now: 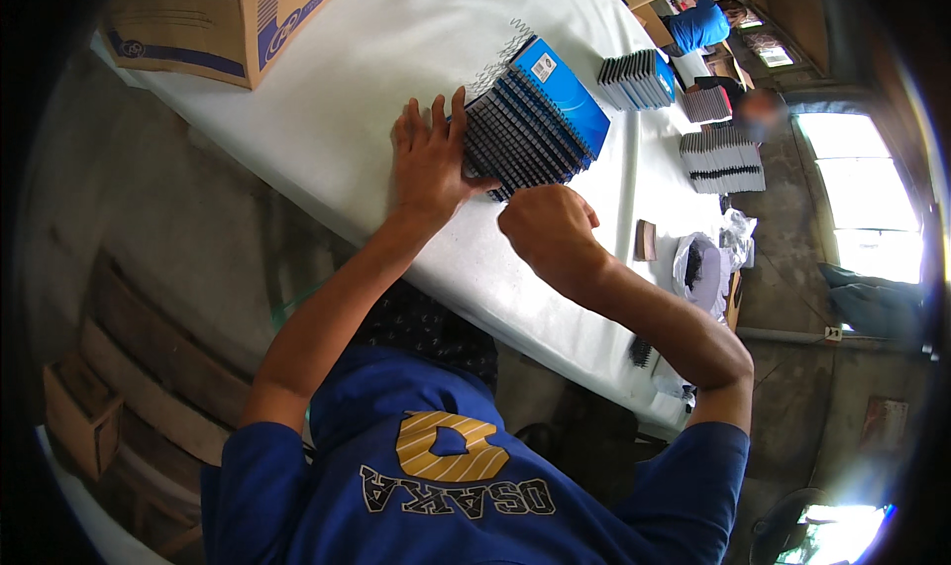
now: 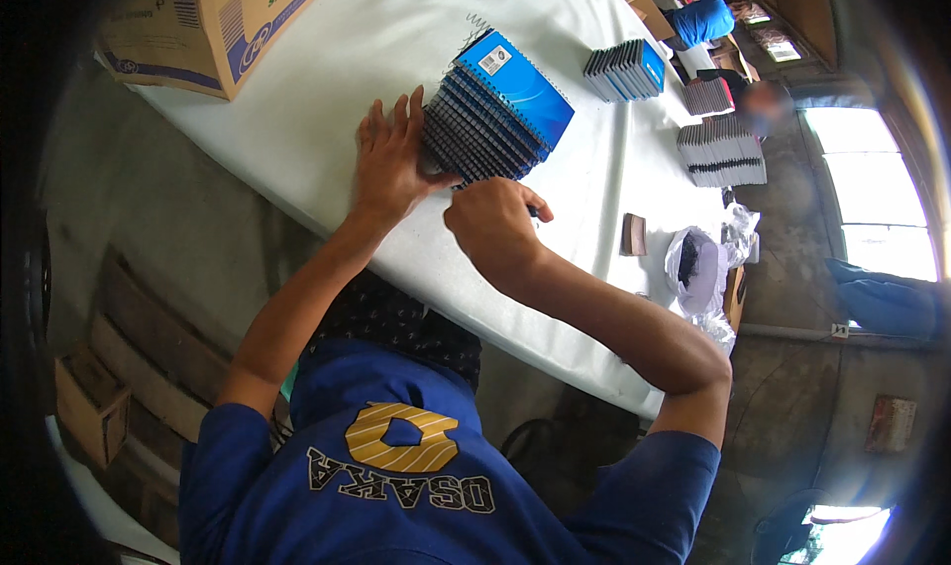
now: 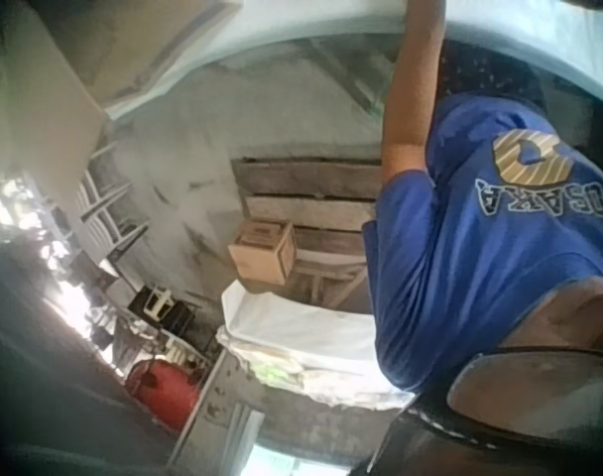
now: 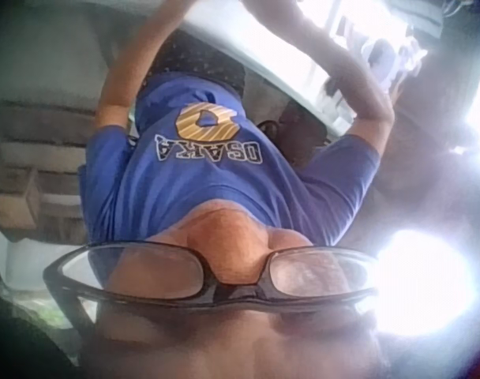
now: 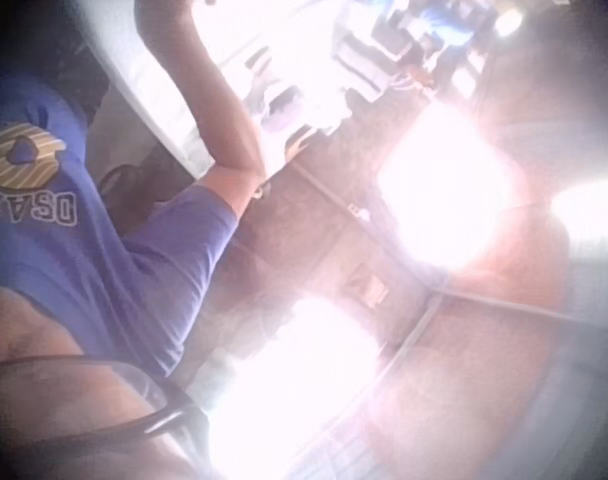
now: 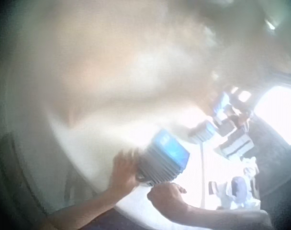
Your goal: The person assembles spiral notebooks by inserting wire coils into the holes of paper stacks and notebook covers by hand and using pliers to secure the ends. The person then stacks the finished notebooks and places them into a cardboard box.
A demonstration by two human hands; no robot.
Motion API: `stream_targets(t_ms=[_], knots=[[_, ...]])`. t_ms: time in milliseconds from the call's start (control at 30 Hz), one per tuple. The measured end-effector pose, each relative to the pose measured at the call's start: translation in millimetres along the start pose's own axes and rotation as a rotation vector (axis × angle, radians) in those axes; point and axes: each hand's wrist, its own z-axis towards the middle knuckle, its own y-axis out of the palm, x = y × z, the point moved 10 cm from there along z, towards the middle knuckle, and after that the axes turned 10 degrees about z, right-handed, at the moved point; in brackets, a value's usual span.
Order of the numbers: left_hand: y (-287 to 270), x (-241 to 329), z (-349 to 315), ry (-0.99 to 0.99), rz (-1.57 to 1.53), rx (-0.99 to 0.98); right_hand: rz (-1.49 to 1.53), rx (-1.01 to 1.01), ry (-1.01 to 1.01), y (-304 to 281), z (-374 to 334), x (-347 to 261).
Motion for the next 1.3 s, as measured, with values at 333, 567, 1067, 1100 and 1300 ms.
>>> stream_targets(t_ms=[333,567,1067,1100,1300], knots=[[-98.0,72.0,67.2,0.381,-0.049,0.392,0.094,0.799,-0.132,-11.3,-72.1,47.0],[-33.6,135.5,110.1,0.574,0.232,0.031,0.001,0.761,-0.187,-3.4,-55.0,39.3],[4.0,130.7,105.2,0.554,0.257,-0.396,0.099,0.73,-0.044,-24.3,-65.0,50.2],[4.0,129.6,105.8,0.552,0.257,-0.395,0.086,0.739,-0.059,-20.7,-70.8,53.6],[5.6,124.6,108.1,0.518,0.222,-0.402,0.028,0.741,-0.171,-5.6,-65.4,48.2]])
